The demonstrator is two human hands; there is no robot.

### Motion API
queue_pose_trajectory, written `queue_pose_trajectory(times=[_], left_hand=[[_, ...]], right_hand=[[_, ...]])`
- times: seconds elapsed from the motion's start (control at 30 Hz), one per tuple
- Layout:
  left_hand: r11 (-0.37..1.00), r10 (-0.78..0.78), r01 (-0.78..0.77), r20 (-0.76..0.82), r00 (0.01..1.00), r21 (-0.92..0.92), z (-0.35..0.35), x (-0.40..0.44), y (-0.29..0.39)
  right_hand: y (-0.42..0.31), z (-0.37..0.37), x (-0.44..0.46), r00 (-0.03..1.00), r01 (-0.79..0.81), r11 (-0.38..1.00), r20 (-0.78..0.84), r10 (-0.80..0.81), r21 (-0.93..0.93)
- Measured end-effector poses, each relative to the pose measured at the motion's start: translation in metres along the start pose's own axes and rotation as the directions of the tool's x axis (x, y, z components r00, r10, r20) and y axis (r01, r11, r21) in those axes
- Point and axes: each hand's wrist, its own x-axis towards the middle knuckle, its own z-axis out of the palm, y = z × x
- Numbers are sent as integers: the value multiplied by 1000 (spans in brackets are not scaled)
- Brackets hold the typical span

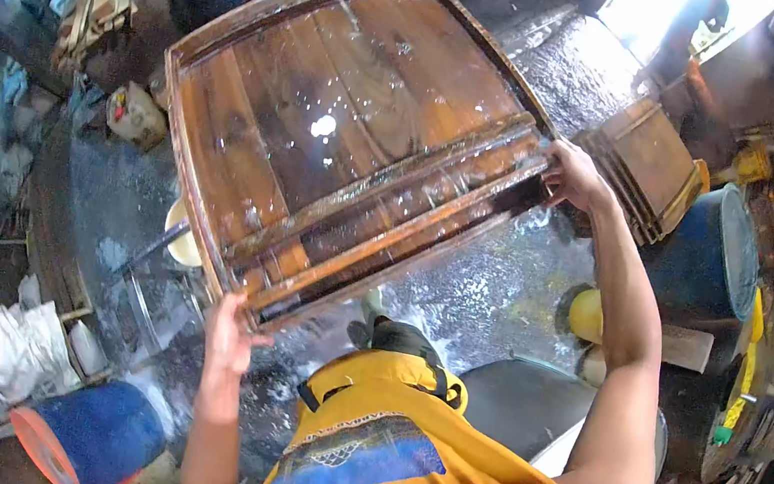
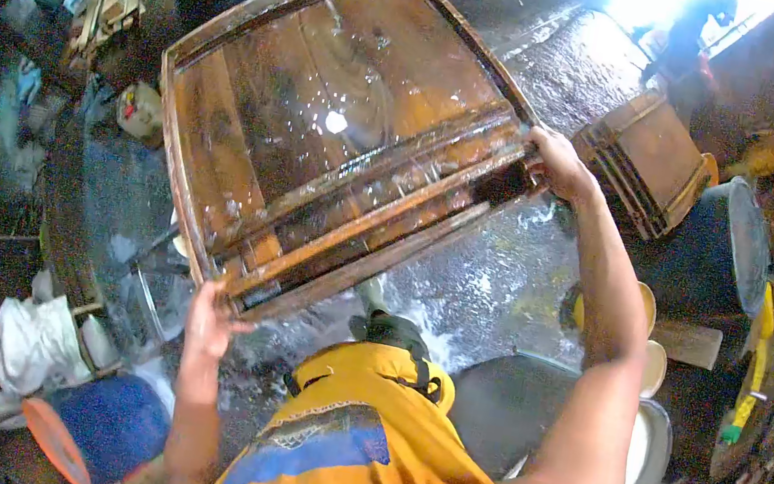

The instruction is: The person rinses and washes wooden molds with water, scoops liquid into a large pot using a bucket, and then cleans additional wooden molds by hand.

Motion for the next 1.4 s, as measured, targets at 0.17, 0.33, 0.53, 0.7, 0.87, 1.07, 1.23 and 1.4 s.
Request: queue_pose_trajectory(times=[0.17, 0.33, 0.53, 0.7, 0.87, 1.07, 1.23, 1.4], left_hand=[[994, 99, -103, -89, 991, -40, 7, 0, 6], [980, 159, -166, -69, 985, -107, 5, 3, 0], [978, 154, -166, -103, 983, -126, 12, -4, 4], [979, 140, -165, -200, 970, -117, 26, -12, 16], [973, 148, -187, -261, 954, -133, 22, -19, 5], [961, 204, -239, -226, 952, -139, 15, -16, 0], [967, 200, -229, -224, 954, -111, 21, -18, 11], [969, 189, -229, -319, 929, -94, 2, -15, 3]], right_hand=[[19, -2, 24, 994, 110, 994, -6, -110, 16], [28, -1, 27, 982, 188, 980, -32, -186, 71], [32, -1, 28, 968, 243, 964, -85, -234, 112], [17, 4, 23, 975, 218, 966, -61, -212, 142], [17, 0, 26, 981, 190, 970, -7, -191, 154], [14, 6, 21, 984, 179, 965, -36, -176, 191], [17, 10, 18, 979, 177, 963, -134, -151, 203], [20, 9, 13, 970, 239, 951, -94, -224, 196]])
